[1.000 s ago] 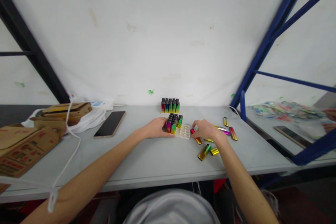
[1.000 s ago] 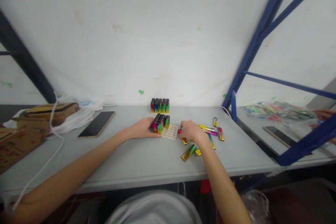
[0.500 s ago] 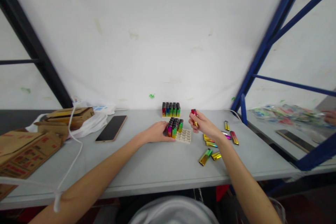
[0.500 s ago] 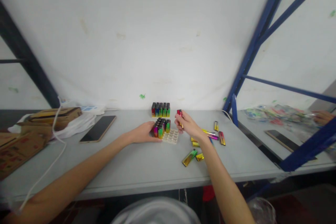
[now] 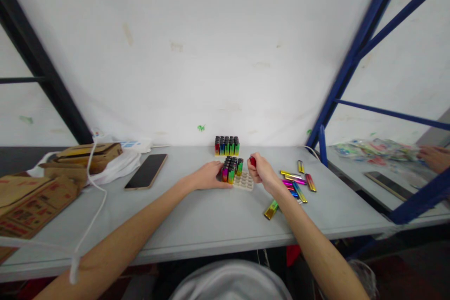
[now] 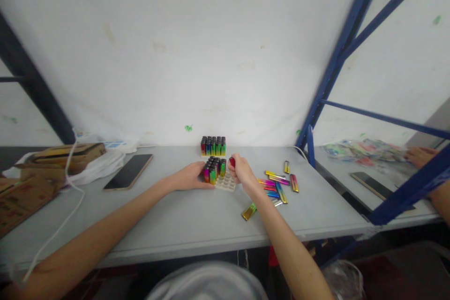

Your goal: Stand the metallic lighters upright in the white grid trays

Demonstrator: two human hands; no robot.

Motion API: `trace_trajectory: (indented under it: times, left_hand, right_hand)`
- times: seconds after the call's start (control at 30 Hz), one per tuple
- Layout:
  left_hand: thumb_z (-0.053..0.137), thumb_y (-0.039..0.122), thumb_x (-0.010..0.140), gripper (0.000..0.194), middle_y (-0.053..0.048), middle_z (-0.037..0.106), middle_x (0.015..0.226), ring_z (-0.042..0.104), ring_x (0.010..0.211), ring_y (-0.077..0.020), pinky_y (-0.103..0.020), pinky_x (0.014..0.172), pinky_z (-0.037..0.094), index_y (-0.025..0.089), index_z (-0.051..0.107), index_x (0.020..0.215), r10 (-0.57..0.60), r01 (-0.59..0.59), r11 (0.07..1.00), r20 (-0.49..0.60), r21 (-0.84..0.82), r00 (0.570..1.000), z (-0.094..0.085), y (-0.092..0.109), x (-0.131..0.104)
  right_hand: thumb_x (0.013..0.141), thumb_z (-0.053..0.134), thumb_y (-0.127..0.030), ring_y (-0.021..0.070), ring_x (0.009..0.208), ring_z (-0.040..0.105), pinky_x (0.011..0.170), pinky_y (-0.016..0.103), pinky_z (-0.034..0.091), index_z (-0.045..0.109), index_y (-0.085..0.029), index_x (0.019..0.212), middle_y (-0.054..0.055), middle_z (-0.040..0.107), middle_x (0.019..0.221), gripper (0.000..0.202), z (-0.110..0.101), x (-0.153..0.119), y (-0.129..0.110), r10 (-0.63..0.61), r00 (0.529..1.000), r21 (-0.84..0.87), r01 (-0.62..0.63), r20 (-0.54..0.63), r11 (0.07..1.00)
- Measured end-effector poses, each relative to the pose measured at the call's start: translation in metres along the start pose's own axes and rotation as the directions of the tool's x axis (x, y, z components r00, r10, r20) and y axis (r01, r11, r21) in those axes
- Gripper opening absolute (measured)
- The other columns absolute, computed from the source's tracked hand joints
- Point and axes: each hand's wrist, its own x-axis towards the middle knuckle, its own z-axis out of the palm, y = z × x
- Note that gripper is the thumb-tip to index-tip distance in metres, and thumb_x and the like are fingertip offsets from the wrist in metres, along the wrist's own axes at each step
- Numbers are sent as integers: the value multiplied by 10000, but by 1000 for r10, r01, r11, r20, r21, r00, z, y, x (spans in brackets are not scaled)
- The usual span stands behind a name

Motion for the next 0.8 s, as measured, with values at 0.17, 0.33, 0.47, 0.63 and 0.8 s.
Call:
trace_trajectory:
  times: [0.17,0.33,0.47,0.63,0.8]
  left_hand:
    - [758,717,776,655,-141,740,1088,705,1002,-344,-406,902,539,159,682,1110,9,-9,1000,4,-14,1000,0,0,1]
    - [767,733,762,661,-134,742,1065,703,982,-333,-398,889,537,162,686,1083,6,-6,1000,-12,-5,1000,1,-2,0]
    - [757,747,766,671,-127,740,1057,702,965,-322,-388,876,537,162,679,1085,9,-9,1000,-6,5,1000,1,-2,0]
    - [756,724,778,633,-112,735,1031,702,949,-314,-379,864,540,173,673,1079,10,-10,1000,-1,18,1000,0,-1,0]
    - [758,703,787,633,-128,734,1038,704,967,-328,-399,887,549,158,671,1097,12,-12,999,12,30,1000,-1,1,1]
  right_hand:
    - [985,277,-325,84,438,40,409,216,41,285,-243,595,-94,156,466,398,-1,-1,2,1,999,39,-3,51,999]
    - [1021,310,-583,74,417,72,400,213,77,349,-243,642,-111,164,484,511,-4,9,6,-12,999,32,11,40,999]
    - [950,418,-756,90,415,254,400,219,260,544,-223,828,-99,311,530,562,-10,15,9,-207,978,-105,208,23,973]
    - [951,501,-697,161,659,576,652,300,527,615,-220,992,-19,580,720,493,-22,6,-1,-493,868,-394,476,65,786]
    - [915,627,-627,189,754,612,682,301,490,622,-212,804,40,676,805,430,-30,-2,-9,-581,805,-669,498,120,552]
